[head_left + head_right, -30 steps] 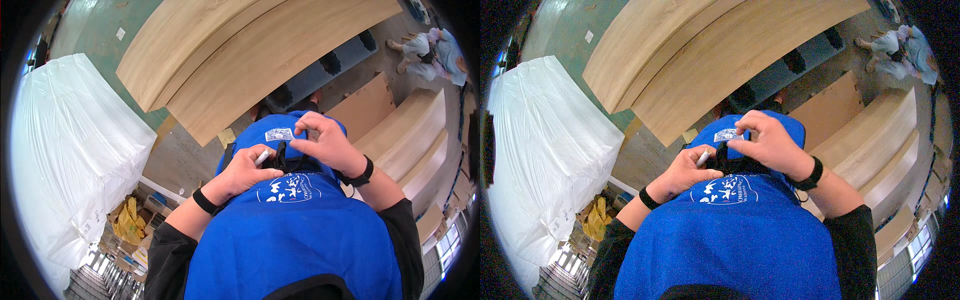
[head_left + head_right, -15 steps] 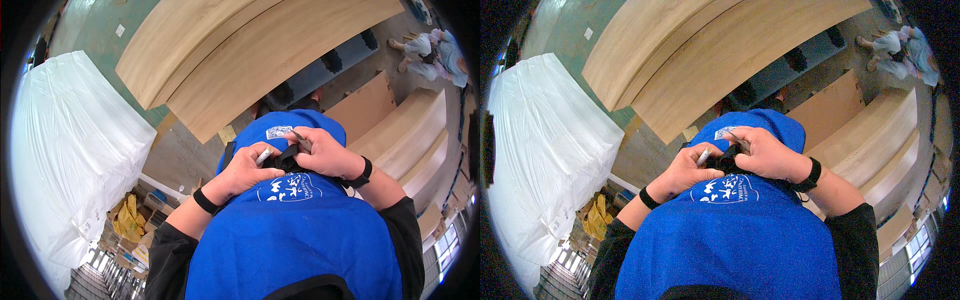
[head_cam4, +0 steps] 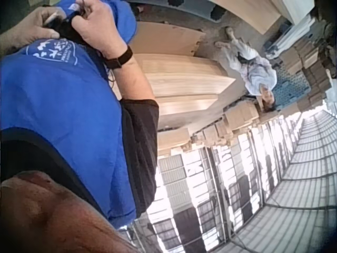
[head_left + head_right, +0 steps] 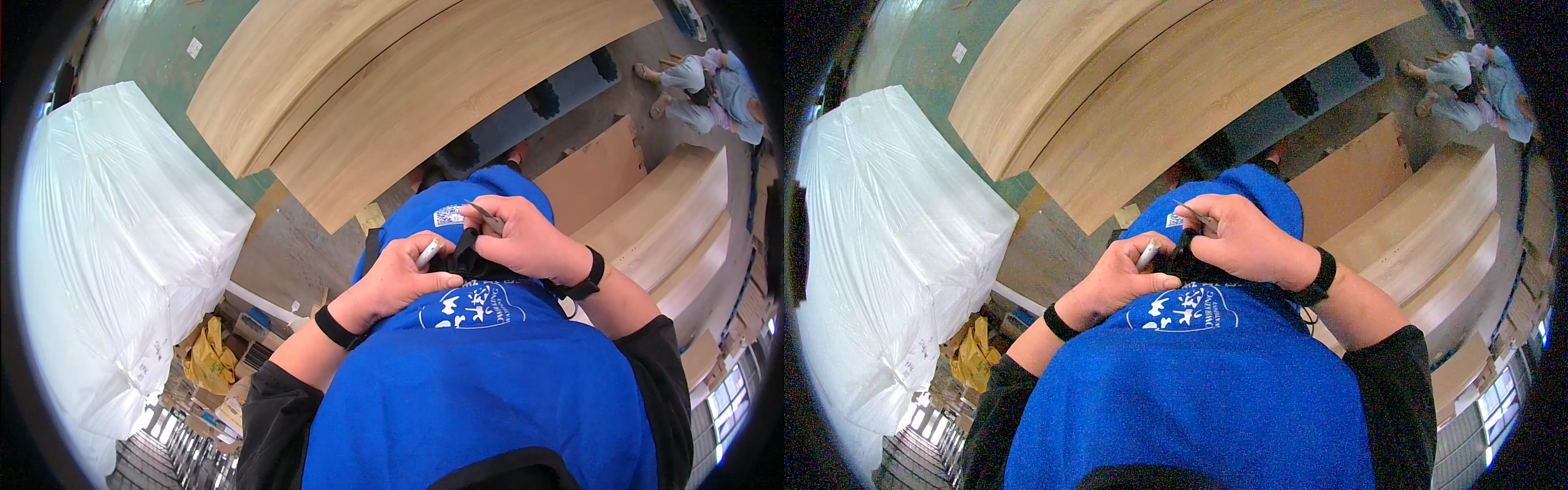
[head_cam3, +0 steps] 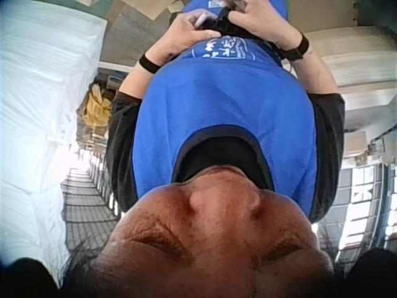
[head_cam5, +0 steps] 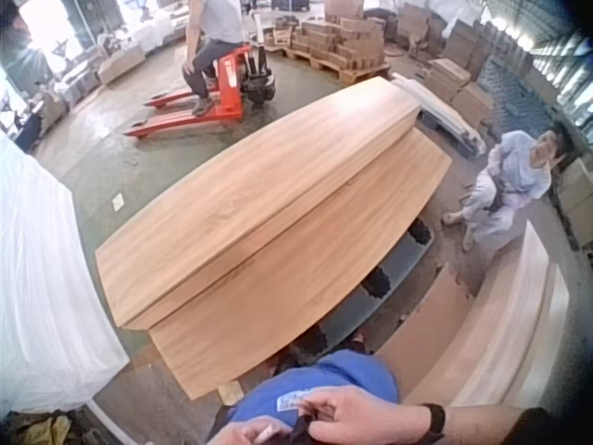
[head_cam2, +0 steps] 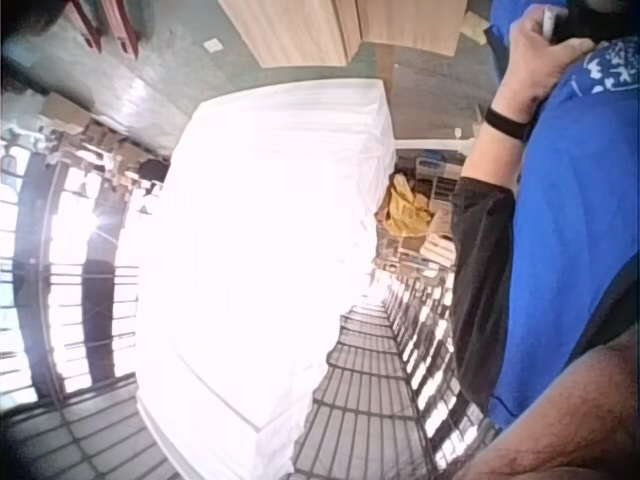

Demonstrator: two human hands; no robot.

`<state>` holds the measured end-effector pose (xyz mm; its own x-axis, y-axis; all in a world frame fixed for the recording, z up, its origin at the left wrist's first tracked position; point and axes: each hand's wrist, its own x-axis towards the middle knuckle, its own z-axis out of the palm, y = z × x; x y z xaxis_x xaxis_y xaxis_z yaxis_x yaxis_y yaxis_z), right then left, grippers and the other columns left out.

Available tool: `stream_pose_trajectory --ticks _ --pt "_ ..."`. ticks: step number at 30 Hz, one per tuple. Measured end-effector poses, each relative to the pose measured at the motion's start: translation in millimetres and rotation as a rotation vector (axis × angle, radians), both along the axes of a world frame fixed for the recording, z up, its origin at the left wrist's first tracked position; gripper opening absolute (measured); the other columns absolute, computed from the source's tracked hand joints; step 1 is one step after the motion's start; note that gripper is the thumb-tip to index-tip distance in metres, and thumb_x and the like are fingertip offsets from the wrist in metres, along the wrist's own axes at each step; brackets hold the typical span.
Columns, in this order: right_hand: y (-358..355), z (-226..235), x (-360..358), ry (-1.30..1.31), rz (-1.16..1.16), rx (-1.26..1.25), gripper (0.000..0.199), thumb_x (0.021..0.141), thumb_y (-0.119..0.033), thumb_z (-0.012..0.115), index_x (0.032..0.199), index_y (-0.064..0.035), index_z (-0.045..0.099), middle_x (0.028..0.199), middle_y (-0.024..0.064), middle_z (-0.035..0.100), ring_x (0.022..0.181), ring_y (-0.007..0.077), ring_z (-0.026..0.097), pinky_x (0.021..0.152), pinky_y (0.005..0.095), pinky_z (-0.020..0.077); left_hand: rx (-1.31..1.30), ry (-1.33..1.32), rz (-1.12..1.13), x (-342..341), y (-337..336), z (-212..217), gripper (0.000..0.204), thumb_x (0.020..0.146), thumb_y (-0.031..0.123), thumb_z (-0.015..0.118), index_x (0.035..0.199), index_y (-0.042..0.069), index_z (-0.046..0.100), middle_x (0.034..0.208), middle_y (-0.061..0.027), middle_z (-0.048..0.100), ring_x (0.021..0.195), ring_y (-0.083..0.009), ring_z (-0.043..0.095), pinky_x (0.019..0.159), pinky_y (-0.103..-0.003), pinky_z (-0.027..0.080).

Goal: The recorder uses a white marker to mark large wooden boards and moves them within a warehouse setting.

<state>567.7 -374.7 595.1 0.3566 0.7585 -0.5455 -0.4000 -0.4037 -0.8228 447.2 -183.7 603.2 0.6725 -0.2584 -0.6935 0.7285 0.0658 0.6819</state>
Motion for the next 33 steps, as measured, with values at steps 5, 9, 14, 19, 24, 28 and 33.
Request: stream_pose_trajectory --ticks 5,9,14,19,24,28,33 --pt "14 -5 6 -0.562 0.192 0.281 0.029 0.072 0.003 0.060 0.101 -0.0027 0.062 0.089 0.0138 0.058 0.083 0.0317 0.060 0.072 0.0376 0.0490 -0.089 0.076 0.067 -7 -2 -11 0.036 0.076 0.017 0.082 0.103 0.002 0.064 0.089 0.0017 0.059 0.082 -0.0070 0.051 0.076 -0.023 0.045" --pt "17 -8 11 -0.684 0.282 0.305 0.027 0.072 0.002 0.062 0.098 -0.0067 0.063 0.088 0.0131 0.055 0.083 0.0343 0.058 0.068 0.0402 0.0488 -0.111 0.099 0.086 -4 -1 -7 0.035 0.077 0.017 0.081 0.103 0.002 0.063 0.090 0.0017 0.059 0.083 -0.0067 0.051 0.076 -0.024 0.045" --pt "19 -13 8 -0.781 0.296 0.318 0.021 0.074 -0.004 0.063 0.095 -0.0086 0.062 0.087 0.0097 0.055 0.082 0.0294 0.060 0.065 0.0379 0.0501 -0.109 0.098 0.074 -5 0 -7 0.041 0.077 0.016 0.080 0.111 0.002 0.063 0.098 0.0007 0.063 0.089 -0.0072 0.054 0.081 -0.025 0.047" --pt "21 -10 8 -0.945 0.349 0.279 0.016 0.075 -0.007 0.063 0.091 -0.0103 0.061 0.085 0.0082 0.055 0.080 0.0279 0.061 0.063 0.0371 0.0509 -0.135 0.123 0.109 -6 -1 -6 0.037 0.077 0.016 0.081 0.106 0.002 0.063 0.092 0.0007 0.061 0.085 -0.0070 0.052 0.078 -0.024 0.046" --pt "17 -7 10 -0.987 0.385 0.300 0.018 0.077 -0.009 0.064 0.095 -0.0094 0.061 0.088 0.0092 0.057 0.083 0.0292 0.062 0.065 0.0364 0.0516 -0.120 0.101 0.042 -4 1 -2 0.041 0.078 0.013 0.079 0.113 0.003 0.061 0.100 0.0011 0.064 0.090 -0.0071 0.056 0.082 -0.026 0.048" --pt "3 -2 18 -0.583 0.176 0.291 0.027 0.082 -0.014 0.068 0.105 -0.0034 0.060 0.097 0.0149 0.061 0.091 0.0341 0.062 0.075 0.0376 0.0509 -0.139 0.104 0.101 -15 -2 -12 0.035 0.075 0.019 0.083 0.098 0.003 0.062 0.087 0.0030 0.055 0.079 -0.0068 0.047 0.072 -0.023 0.043" --pt "-22 16 20 -0.340 0.485 0.160 0.025 0.081 -0.017 0.073 0.096 -0.0009 0.062 0.090 0.0163 0.061 0.084 0.0324 0.060 0.074 0.0368 0.0476 -0.123 0.035 0.117 -18 -2 -14 0.037 0.073 0.020 0.084 0.096 0.002 0.062 0.090 0.0027 0.053 0.080 -0.0072 0.045 0.071 -0.024 0.041"
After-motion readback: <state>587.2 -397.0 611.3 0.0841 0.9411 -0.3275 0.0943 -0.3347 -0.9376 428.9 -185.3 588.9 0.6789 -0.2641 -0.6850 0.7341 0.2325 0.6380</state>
